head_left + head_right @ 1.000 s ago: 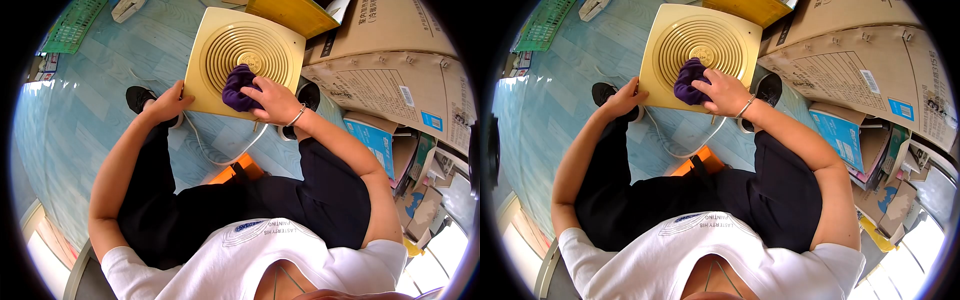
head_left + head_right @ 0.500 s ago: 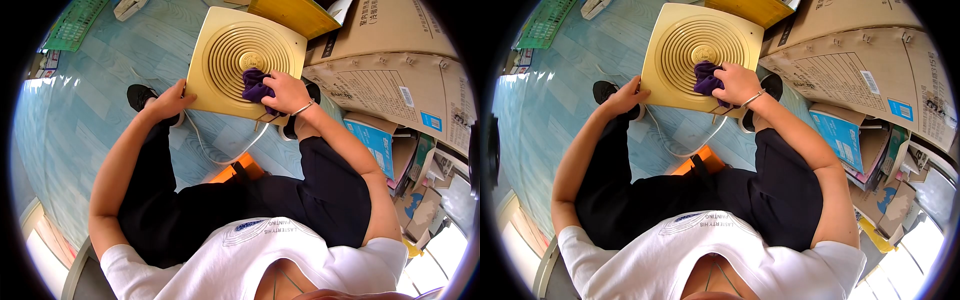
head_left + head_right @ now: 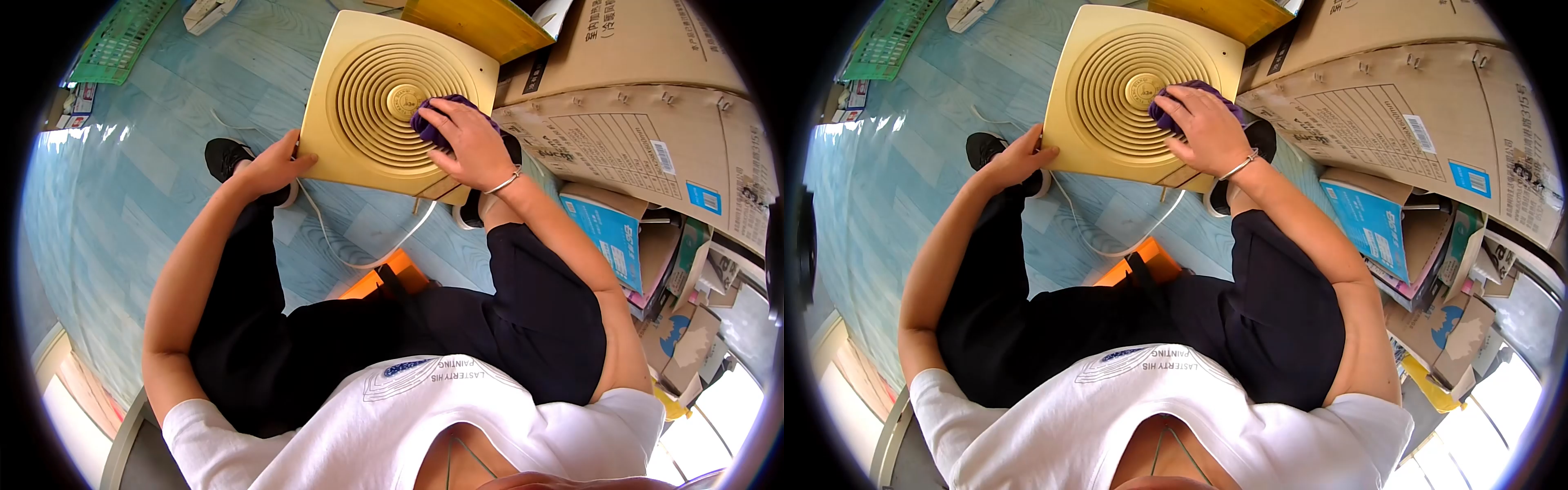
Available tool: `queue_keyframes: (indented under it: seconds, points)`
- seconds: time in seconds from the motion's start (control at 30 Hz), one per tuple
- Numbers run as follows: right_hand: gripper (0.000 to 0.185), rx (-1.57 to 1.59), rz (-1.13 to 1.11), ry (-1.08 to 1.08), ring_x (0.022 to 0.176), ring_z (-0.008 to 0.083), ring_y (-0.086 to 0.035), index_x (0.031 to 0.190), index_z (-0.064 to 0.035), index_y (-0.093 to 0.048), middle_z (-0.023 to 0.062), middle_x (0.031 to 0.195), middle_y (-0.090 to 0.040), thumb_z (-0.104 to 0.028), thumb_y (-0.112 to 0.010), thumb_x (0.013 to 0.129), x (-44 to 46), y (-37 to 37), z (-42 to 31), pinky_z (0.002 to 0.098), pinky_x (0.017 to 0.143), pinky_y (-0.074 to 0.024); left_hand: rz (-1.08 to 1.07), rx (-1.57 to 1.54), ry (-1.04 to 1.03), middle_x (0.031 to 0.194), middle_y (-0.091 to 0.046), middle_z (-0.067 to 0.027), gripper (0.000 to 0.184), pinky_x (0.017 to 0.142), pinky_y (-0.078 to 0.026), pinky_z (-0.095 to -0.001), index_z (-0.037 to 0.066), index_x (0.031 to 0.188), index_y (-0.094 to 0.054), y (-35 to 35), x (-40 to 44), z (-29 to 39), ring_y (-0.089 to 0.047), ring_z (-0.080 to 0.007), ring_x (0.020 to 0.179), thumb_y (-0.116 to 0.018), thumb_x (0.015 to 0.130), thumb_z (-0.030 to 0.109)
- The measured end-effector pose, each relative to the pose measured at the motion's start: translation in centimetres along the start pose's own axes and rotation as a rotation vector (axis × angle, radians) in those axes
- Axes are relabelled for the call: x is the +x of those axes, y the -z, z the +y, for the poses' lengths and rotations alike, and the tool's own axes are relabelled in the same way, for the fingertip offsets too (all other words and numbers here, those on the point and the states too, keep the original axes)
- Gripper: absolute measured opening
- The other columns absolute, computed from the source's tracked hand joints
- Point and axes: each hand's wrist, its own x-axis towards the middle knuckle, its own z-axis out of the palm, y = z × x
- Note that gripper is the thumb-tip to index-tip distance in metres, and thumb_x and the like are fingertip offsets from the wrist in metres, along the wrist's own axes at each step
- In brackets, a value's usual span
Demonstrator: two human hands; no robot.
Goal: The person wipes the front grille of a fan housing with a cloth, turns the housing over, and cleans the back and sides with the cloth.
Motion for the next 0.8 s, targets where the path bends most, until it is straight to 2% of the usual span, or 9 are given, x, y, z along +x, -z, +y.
queue_keyframes:
  seconds: [0.07, 0.13, 0.23, 0.47, 0.67, 0.8]
  points:
    - [0.062, -0.021, -0.039, -0.011, 0.124, 0.0333, -0.052, 0.137, -0.0109, -0.053, 0.0151, 0.137, -0.052, -0.024, -0.072, 0.08, -0.3, -0.5, 0.2, 0.0444, 0.105, -0.0421, -0.012, 0.021, 0.001, 0.111, -0.06, -0.0119, 0.044, 0.091, -0.045, -0.034, 0.0, 0.134, -0.045, 0.1, 0.1, 0.0, -0.056, -0.0181, 0.101, -0.056, 0.1, 0.026]
    - [0.061, -0.013, -0.057, -0.013, 0.124, 0.0334, -0.052, 0.137, -0.011, -0.053, 0.0151, 0.137, -0.051, -0.024, -0.072, 0.08, -0.2, -0.6, 0.4, 0.0444, 0.105, -0.0418, -0.012, 0.011, 0.04, 0.11, -0.062, -0.0175, 0.045, 0.091, -0.045, -0.0352, -0.004, 0.123, -0.049, 0.2, 0.1, 0.3, -0.058, -0.0227, 0.101, -0.06, 0.096, 0.031]
    - [0.062, -0.014, -0.069, 0.011, 0.125, 0.0336, -0.051, 0.138, -0.0103, -0.051, 0.0157, 0.137, -0.051, -0.022, -0.071, 0.081, -0.5, -0.7, 0.2, 0.0444, 0.106, -0.0411, -0.013, 0.003, 0.014, 0.11, -0.062, -0.0171, 0.044, 0.091, -0.045, -0.035, -0.005, 0.122, -0.049, 0.1, 0.2, 0.0, -0.058, -0.0224, 0.101, -0.06, 0.097, 0.031]
    - [0.07, -0.069, -0.01, -0.052, 0.131, 0.0343, -0.047, 0.144, -0.0054, -0.043, 0.0184, 0.143, -0.049, -0.016, -0.071, 0.08, -0.3, -1.2, 0.4, 0.0445, 0.111, -0.0373, -0.018, 0.007, 0.049, 0.113, -0.062, -0.0164, 0.048, 0.093, -0.044, -0.0342, -0.005, 0.126, -0.048, 0.3, -0.5, 1.0, -0.057, -0.022, 0.104, -0.059, 0.097, 0.032]
    - [0.066, -0.056, 0.031, -0.055, 0.132, 0.0317, -0.048, 0.141, -0.0034, -0.045, 0.0175, 0.143, -0.05, -0.018, -0.068, 0.081, 0.5, -1.6, 1.1, 0.0431, 0.11, -0.0381, -0.019, -0.019, 0.038, 0.117, -0.061, -0.0179, 0.05, 0.096, -0.044, -0.0346, -0.004, 0.129, -0.047, 0.2, -0.3, 0.8, -0.056, -0.0229, 0.109, -0.059, 0.097, 0.032]
    - [0.067, -0.012, 0.057, -0.044, 0.133, 0.0336, -0.046, 0.144, -0.0039, -0.043, 0.0186, 0.145, -0.048, -0.017, -0.065, 0.082, 1.7, -2.3, 1.2, 0.0435, 0.111, -0.0366, -0.03, -0.013, 0.09, 0.119, -0.061, -0.0178, 0.05, 0.096, -0.043, -0.0349, -0.004, 0.13, -0.047, 0.2, -0.4, 1.4, -0.056, -0.023, 0.109, -0.059, 0.097, 0.031]
